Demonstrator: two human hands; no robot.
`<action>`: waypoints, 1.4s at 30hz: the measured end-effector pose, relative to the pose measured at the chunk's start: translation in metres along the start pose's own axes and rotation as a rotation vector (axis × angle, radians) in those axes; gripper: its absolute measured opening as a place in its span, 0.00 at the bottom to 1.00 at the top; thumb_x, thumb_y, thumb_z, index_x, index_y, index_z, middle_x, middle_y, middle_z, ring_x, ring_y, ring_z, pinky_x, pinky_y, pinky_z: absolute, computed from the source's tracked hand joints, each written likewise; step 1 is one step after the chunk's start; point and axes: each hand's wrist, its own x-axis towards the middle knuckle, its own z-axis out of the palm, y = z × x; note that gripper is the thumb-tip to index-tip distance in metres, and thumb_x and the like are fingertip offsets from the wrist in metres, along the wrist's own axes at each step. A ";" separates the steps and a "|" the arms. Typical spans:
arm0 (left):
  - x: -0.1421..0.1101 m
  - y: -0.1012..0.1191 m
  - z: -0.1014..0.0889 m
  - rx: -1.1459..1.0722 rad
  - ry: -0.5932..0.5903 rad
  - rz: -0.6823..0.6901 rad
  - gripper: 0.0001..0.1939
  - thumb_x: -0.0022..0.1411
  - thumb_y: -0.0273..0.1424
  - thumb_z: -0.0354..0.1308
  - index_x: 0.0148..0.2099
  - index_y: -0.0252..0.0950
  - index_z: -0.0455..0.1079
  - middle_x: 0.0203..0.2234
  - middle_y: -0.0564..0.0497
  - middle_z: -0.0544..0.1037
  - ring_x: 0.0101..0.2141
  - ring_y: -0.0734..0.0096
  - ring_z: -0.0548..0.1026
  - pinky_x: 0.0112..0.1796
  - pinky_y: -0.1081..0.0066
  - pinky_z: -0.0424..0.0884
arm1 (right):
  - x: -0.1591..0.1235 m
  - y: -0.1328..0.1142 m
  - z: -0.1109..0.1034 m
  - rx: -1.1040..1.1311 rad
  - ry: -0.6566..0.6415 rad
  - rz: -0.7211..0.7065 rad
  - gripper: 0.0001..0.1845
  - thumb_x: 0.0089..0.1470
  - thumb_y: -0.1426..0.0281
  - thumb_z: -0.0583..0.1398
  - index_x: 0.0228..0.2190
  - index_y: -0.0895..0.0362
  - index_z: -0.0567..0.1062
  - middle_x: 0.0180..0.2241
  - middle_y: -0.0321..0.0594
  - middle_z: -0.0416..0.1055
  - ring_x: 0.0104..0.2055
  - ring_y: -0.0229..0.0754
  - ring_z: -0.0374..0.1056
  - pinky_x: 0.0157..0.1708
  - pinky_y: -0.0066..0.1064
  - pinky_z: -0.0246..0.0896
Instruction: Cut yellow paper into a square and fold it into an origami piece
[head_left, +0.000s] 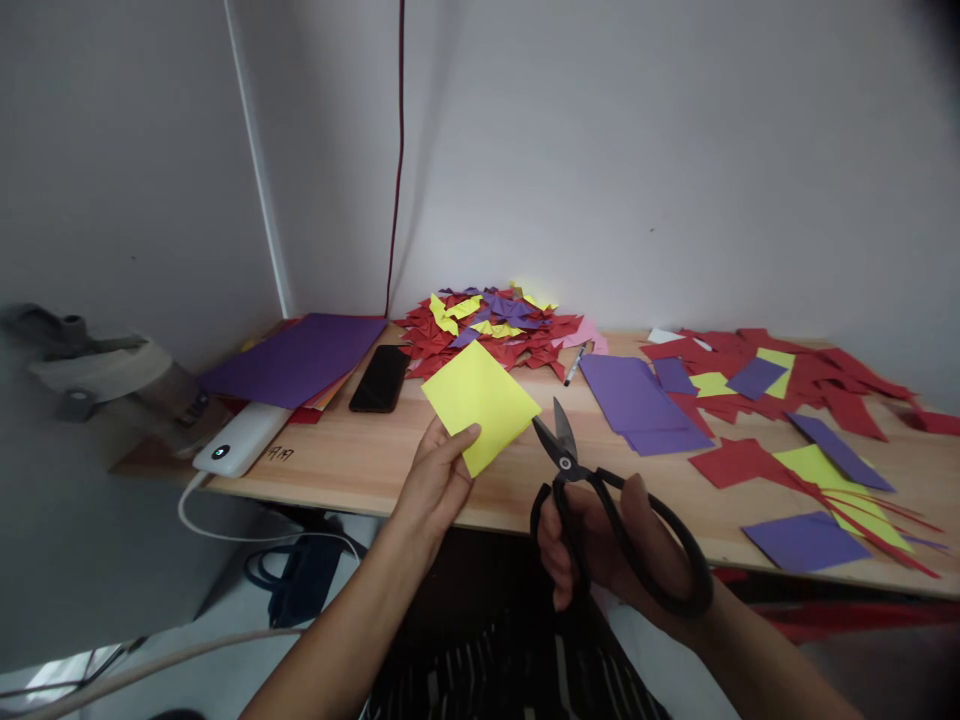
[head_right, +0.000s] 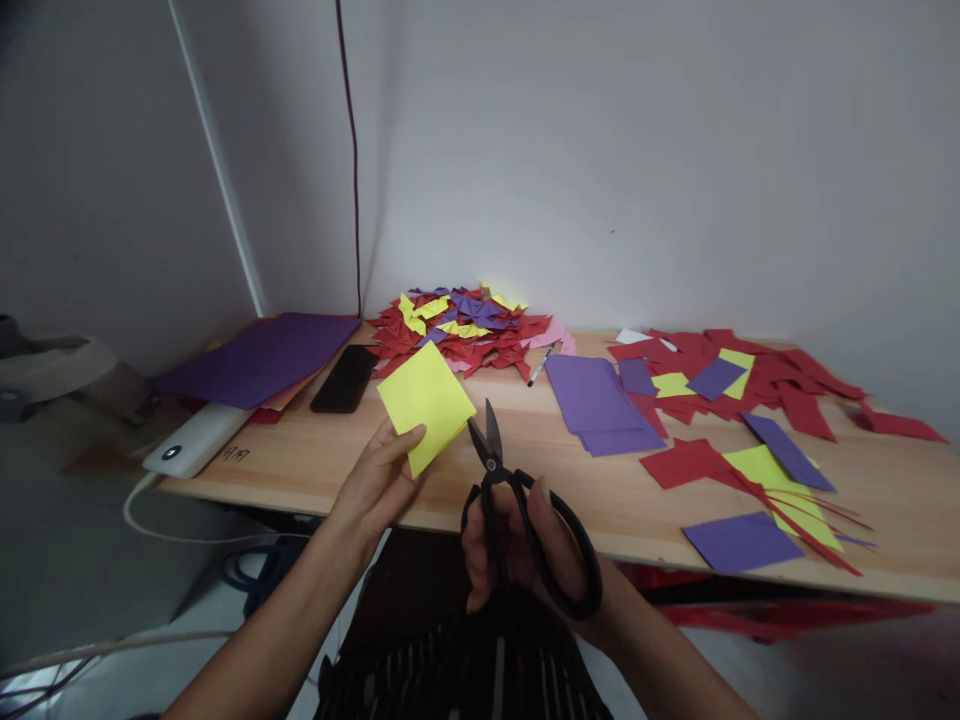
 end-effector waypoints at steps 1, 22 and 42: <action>0.000 -0.001 -0.001 0.008 -0.004 0.031 0.31 0.48 0.18 0.67 0.55 0.37 0.66 0.44 0.46 0.80 0.42 0.66 0.79 0.45 0.71 0.74 | 0.000 0.000 0.000 0.002 -0.002 -0.004 0.42 0.50 0.35 0.42 0.34 0.60 0.71 0.27 0.39 0.62 0.29 0.39 0.62 0.30 0.34 0.68; -0.010 -0.007 -0.008 0.091 -0.064 0.093 0.30 0.49 0.24 0.69 0.56 0.36 0.71 0.48 0.43 0.78 0.52 0.61 0.73 0.52 0.69 0.69 | 0.007 0.008 -0.002 0.144 -0.025 -0.009 0.41 0.49 0.34 0.45 0.32 0.60 0.71 0.27 0.39 0.62 0.29 0.39 0.63 0.30 0.32 0.66; -0.010 -0.013 -0.024 0.180 -0.104 0.165 0.33 0.51 0.29 0.69 0.60 0.37 0.67 0.51 0.41 0.76 0.51 0.59 0.74 0.53 0.64 0.68 | 0.001 0.024 0.015 0.090 0.190 -0.052 0.35 0.54 0.40 0.50 0.26 0.60 0.71 0.14 0.28 0.54 0.12 0.28 0.48 0.10 0.20 0.55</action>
